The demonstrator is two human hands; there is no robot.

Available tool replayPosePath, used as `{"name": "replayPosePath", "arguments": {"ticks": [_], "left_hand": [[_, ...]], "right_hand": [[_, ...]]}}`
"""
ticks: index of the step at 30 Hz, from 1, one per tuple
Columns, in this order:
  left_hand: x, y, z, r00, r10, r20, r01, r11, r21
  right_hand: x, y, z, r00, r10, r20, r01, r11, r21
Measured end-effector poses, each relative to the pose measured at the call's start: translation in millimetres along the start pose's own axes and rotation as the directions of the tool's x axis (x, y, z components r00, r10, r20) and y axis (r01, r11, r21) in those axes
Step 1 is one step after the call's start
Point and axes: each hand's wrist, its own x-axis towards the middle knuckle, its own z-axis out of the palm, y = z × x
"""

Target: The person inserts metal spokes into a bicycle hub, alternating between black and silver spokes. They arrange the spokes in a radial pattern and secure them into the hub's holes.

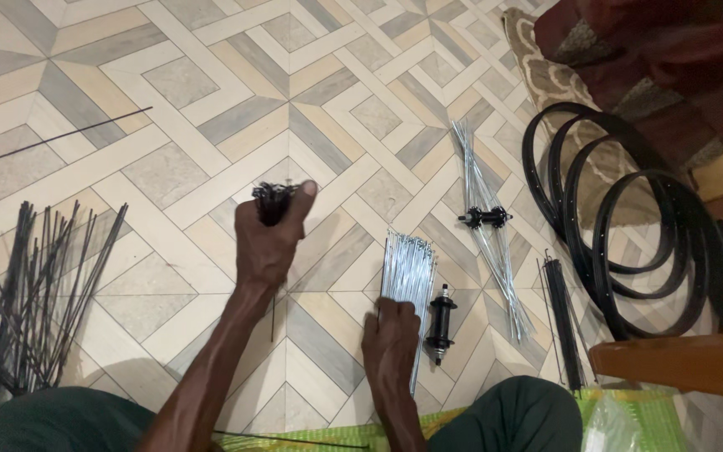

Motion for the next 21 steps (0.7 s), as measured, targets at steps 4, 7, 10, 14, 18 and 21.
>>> {"name": "replayPosePath", "arguments": {"ticks": [4, 7, 10, 14, 18, 21], "left_hand": [[3.4, -3.6, -3.3, 0.991, 0.116, -0.073, -0.12, 0.991, -0.053], [3.5, -5.5, -5.1, 0.985, 0.166, -0.053, -0.169, 0.984, -0.064], [3.5, -5.6, -2.7, 0.987, 0.155, -0.029, -0.157, 0.984, -0.082], [0.9, -8.3, 0.1, 0.996, 0.083, -0.017, -0.083, 0.995, -0.053], [2.8, -8.9, -0.3, 0.996, 0.091, -0.008, -0.091, 0.994, -0.053], [3.8, -11.2, -2.7, 0.994, 0.11, 0.003, -0.11, 0.993, -0.039]], "right_hand": [[-5.9, 16.0, 3.2, 0.988, -0.077, -0.133, 0.083, 0.995, 0.046], [-1.1, 20.1, 4.3, 0.983, -0.066, -0.174, 0.053, 0.996, -0.074], [5.5, 14.1, 7.5, 0.987, -0.05, -0.15, 0.014, 0.972, -0.234], [4.5, -2.5, 14.9, 0.997, 0.071, -0.014, -0.071, 0.997, -0.005], [0.4, -16.8, 16.4, 0.996, 0.016, -0.087, -0.013, 1.0, 0.027], [-8.3, -21.9, 14.2, 0.999, 0.011, -0.045, -0.009, 0.999, 0.04]]}}
